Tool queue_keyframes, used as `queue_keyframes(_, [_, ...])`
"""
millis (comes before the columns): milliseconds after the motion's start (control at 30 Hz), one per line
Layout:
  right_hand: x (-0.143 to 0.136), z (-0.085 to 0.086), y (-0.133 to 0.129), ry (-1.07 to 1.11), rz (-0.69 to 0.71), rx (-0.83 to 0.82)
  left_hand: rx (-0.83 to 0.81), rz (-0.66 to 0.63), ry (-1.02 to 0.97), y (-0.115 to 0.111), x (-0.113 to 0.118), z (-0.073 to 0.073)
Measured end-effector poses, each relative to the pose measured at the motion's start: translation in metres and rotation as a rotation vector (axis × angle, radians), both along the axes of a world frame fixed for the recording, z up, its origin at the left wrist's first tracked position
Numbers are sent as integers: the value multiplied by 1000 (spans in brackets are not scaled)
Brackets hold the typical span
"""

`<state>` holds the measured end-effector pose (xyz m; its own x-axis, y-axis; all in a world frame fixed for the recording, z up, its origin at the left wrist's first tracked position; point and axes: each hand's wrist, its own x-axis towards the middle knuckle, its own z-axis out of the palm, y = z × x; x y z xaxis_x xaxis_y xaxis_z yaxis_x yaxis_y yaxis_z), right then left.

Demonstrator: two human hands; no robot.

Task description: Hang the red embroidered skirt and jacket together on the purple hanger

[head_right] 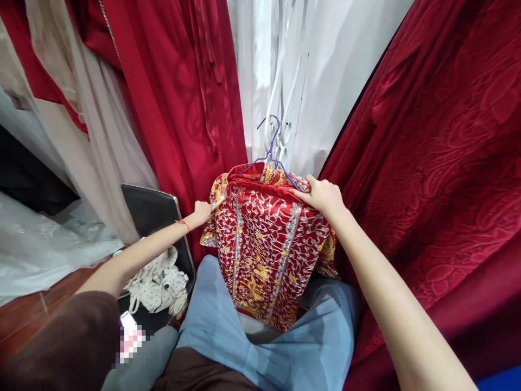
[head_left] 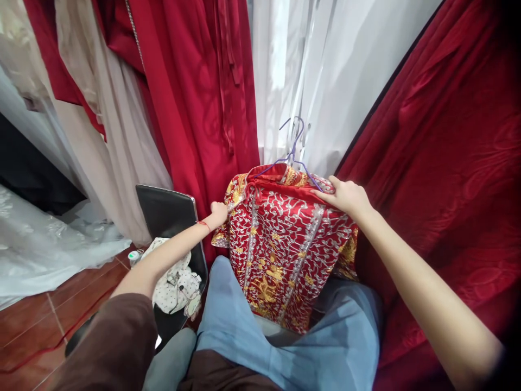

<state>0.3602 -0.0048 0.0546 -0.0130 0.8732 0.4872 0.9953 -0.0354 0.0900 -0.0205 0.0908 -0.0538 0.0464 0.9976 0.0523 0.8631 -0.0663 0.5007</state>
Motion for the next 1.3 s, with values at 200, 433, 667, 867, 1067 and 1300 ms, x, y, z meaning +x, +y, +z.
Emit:
queue_keyframes(200, [-1, -3, -3, 5, 9, 20, 85, 92, 355, -22, -9, -8])
queue_keyframes(433, [-1, -1, -5, 25, -17, 6, 286, 182, 573, -8, -25, 74])
queue_keyframes(667, [0, -6, 0, 33, 14, 15, 530, 286, 779, -21, -83, 185])
queue_keyframes(867, [-2, -8, 2, 41, 6, 32, 164, -330, 799, -82, -41, 100])
queue_keyframes(1067, [2, 1, -7, 38, 10, -23, 166, -714, 295, -109, 3, 52])
queue_keyframes(1300, [-3, 2, -14, 142, 70, -14, 740, 131, -881, -83, 11, 37])
